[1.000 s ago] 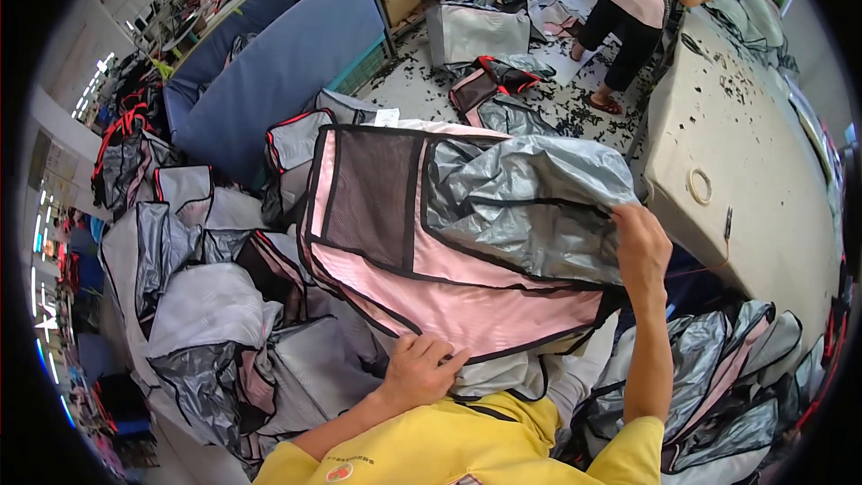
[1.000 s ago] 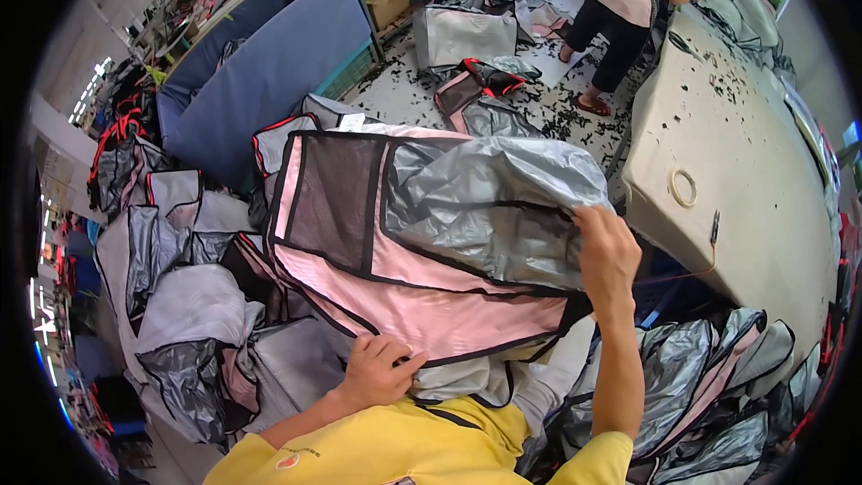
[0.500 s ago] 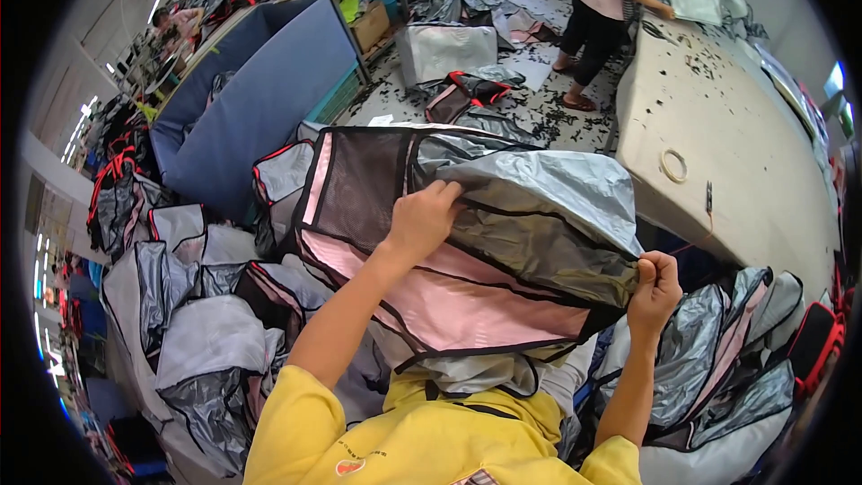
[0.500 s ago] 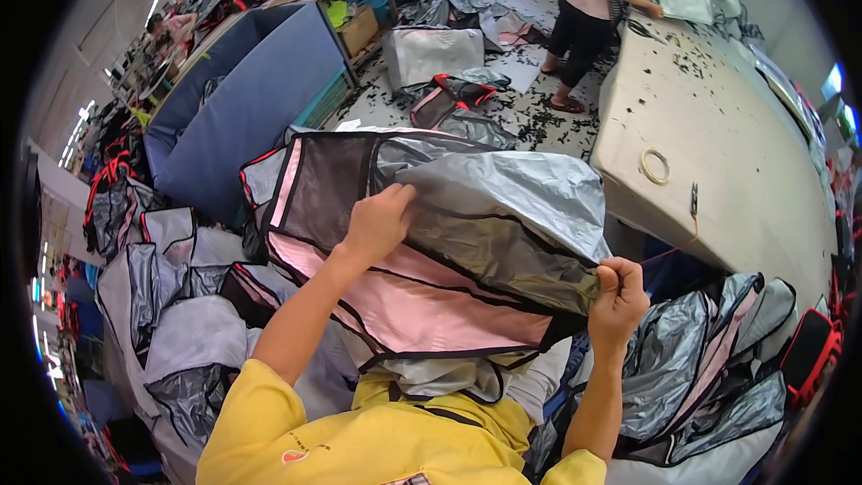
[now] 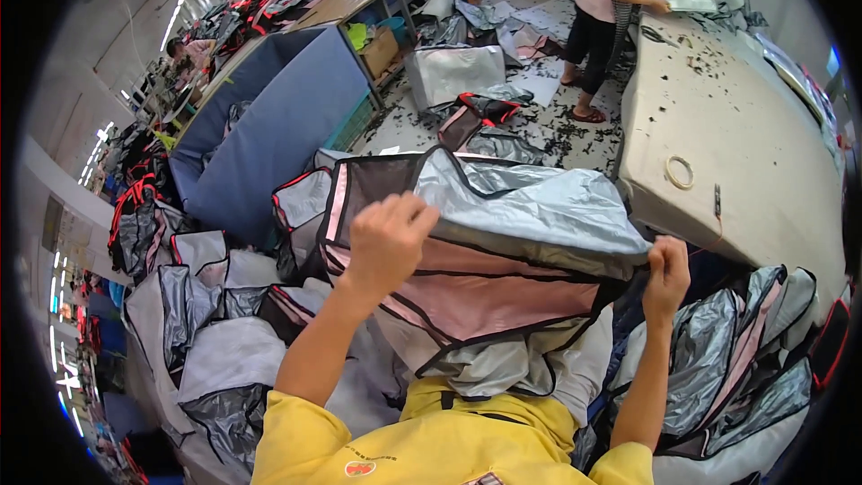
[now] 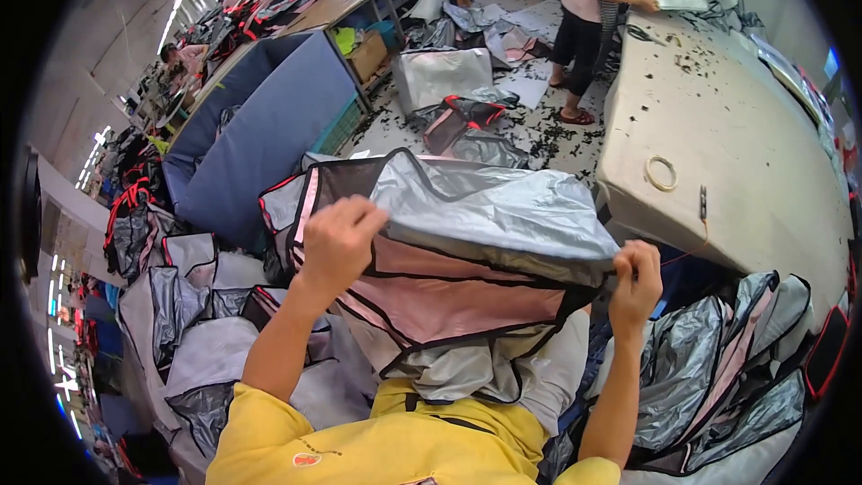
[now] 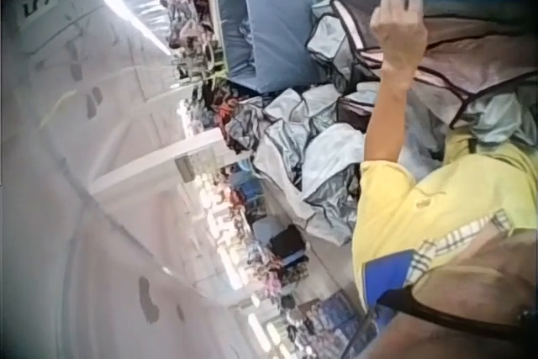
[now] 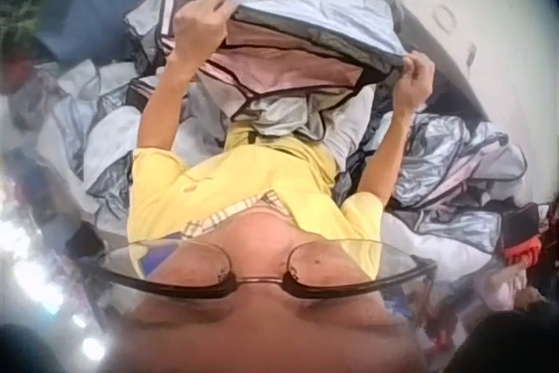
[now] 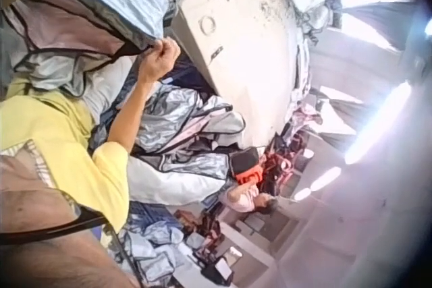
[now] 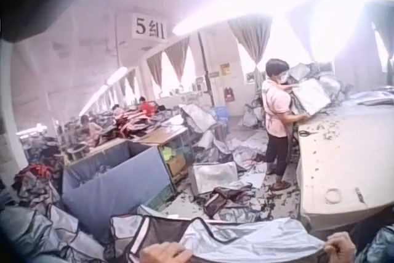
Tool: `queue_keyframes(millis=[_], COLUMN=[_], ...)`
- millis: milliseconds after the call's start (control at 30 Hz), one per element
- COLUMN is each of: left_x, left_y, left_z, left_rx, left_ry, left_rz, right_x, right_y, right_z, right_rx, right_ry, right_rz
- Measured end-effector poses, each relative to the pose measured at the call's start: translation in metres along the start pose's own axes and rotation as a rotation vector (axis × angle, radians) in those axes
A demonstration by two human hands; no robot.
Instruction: Inspecting, sorting, and organizing a large quantity of soft bags in a manufacturing workshop.
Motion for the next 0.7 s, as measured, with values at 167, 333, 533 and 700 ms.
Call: queue_keyframes(millis=[167,333,533,700], left_x=[0.044,0.071,0.082,0.095], left_y=[0.011,0.028,0.03,0.021], left_z=[-0.092,-0.134,-0.133,-0.142], left_rx=[-0.165,-0.105,-0.066,-0.047], left_ry=[-0.05,-0.175,-0.195,-0.149], left_rz=[-0.08,-0.204,-0.257,-0.258], right_x=[-0.012,-0.002,0.001,-0.035], right_y=[-0.006,-0.015,-0.028,-0.007], right_z=[-0.08,-0.115,-0.122,-0.086], right_rx=[-0.241,-0.217,-0.211,-0.265], right_ry=[-0.193,-0.096,-0.054,-0.15], right_rz=[-0.229,-0.273,-0.275,-0.428])
Point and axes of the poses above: each hand's wrist, its own z-axis towards the middle knuckle, its own y-axis out of the palm, x = y × z, the point moved 7 cm from there along z, towards the middle knuckle, and after that the axes turned 10 degrees about y, right-handed, at the moved point
